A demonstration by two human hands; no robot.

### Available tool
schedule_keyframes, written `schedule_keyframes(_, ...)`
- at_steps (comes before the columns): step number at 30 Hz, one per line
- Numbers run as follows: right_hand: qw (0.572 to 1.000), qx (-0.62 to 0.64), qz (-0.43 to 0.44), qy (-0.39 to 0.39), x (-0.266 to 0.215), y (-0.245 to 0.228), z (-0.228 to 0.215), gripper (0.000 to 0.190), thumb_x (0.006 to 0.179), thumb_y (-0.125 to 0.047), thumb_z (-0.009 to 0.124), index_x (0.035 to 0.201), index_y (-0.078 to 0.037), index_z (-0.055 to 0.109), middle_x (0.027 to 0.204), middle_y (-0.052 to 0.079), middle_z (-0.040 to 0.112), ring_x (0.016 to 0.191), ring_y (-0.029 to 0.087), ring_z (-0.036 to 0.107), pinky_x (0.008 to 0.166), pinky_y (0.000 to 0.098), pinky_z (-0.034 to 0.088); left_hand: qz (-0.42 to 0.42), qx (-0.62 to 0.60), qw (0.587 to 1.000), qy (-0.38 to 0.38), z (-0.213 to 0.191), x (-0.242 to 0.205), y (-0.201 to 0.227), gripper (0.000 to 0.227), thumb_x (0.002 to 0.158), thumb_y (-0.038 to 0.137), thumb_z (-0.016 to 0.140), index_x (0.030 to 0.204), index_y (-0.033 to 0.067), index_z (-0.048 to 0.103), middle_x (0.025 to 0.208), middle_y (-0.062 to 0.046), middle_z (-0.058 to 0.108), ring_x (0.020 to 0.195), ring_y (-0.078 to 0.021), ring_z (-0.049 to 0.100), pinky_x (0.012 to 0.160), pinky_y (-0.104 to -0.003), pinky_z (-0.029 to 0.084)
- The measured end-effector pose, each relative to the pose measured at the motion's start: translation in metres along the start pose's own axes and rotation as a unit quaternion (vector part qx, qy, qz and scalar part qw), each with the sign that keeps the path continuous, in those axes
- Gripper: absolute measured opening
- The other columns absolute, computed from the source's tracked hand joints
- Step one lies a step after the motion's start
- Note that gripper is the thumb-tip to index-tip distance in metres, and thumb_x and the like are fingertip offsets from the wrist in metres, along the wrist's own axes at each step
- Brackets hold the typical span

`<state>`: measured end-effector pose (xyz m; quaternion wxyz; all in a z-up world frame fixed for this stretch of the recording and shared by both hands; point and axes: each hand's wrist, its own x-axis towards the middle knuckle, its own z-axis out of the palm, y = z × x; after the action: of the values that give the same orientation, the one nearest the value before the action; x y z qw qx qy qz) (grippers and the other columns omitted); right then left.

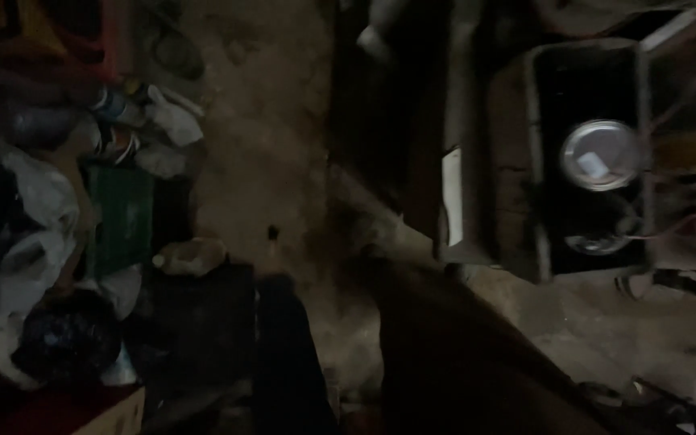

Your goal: Opening a can of black paint and stirring it with a brush.

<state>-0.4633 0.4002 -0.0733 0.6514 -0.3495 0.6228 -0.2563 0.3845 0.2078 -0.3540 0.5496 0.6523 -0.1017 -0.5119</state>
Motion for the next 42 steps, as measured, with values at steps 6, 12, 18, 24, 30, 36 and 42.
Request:
schedule_keyframes(6,0.990,0.139,0.033,0.011,-0.018,-0.082,0.074,0.071,0.101,-0.022,0.064,0.167,-0.016,0.039,0.144,0.024,0.059,0.116,0.045,0.069,0.090,0.0612,0.056,0.019,0.030,0.999,-0.009,0.039,-0.082,-0.016,0.031,0.102,0.037,0.052,0.122,0.0139,0.055,0.081,0.000,0.057,0.064,-0.0159,0.054,0.054,-0.034,0.049)
schedule_keyframes(12,0.978,0.128,-0.046,0.160,-0.022,-0.081,0.120,0.040,0.092,-0.011,0.070,0.130,0.002,0.063,0.115,0.008,0.068,0.100,0.016,0.063,0.086,0.0364,0.050,0.163,0.040,0.963,-0.213,0.135,-0.230,0.068,0.020,0.107,0.031,0.051,0.103,0.0108,0.051,0.073,0.002,0.043,0.060,-0.0095,0.040,0.052,-0.029,0.036)
schedule_keyframes(18,0.912,0.335,-0.115,0.209,-0.017,0.074,0.091,0.038,0.113,-0.024,0.063,0.096,0.010,0.064,0.087,0.010,0.068,0.075,0.019,0.061,0.070,0.0379,0.051,0.178,0.261,0.845,-0.431,0.236,-0.401,0.047,0.022,0.105,0.023,0.055,0.088,0.0090,0.054,0.071,0.000,0.044,0.062,-0.0128,0.042,0.054,-0.031,0.037)
schedule_keyframes(24,0.839,0.509,-0.061,0.182,-0.071,-0.029,0.131,0.054,0.096,-0.045,0.054,0.118,0.003,0.068,0.105,0.014,0.077,0.092,0.025,0.074,0.084,0.0371,0.058,0.211,0.426,0.691,-0.544,0.309,-0.493,0.049,0.029,0.102,0.026,0.057,0.083,0.0042,0.053,0.063,-0.013,0.054,0.054,-0.0249,0.056,0.051,-0.041,0.041)
schedule_keyframes(30,0.768,0.630,-0.091,0.069,-0.069,0.049,0.150,0.073,0.100,-0.056,0.056,0.146,0.000,0.051,0.132,0.016,0.064,0.114,0.030,0.061,0.099,0.0447,0.048,0.144,0.409,0.665,-0.609,0.334,-0.524,0.040,0.030,0.105,0.025,0.051,0.084,0.0039,0.052,0.062,-0.011,0.059,0.053,-0.0275,0.060,0.053,-0.039,0.047)
schedule_keyframes(36,0.838,0.471,-0.274,0.000,-0.073,-0.006,0.177,0.076,0.097,-0.042,0.065,0.153,0.003,0.040,0.145,0.016,0.056,0.131,0.025,0.056,0.113,0.0427,0.043,0.286,0.346,0.615,-0.648,0.358,-0.531,0.017,0.024,0.109,0.025,0.052,0.102,0.0026,0.059,0.084,-0.014,0.062,0.076,-0.0259,0.059,0.065,-0.039,0.047)
schedule_keyframes(42,0.762,0.620,-0.168,0.087,-0.089,-0.028,0.191,0.065,0.091,-0.026,0.068,0.146,-0.001,0.044,0.135,0.013,0.063,0.119,0.024,0.062,0.102,0.0420,0.048,0.113,0.320,0.640,-0.690,0.363,-0.514,0.025,0.025,0.111,0.021,0.053,0.093,0.0038,0.054,0.085,-0.001,0.047,0.077,-0.0116,0.046,0.069,-0.029,0.042)
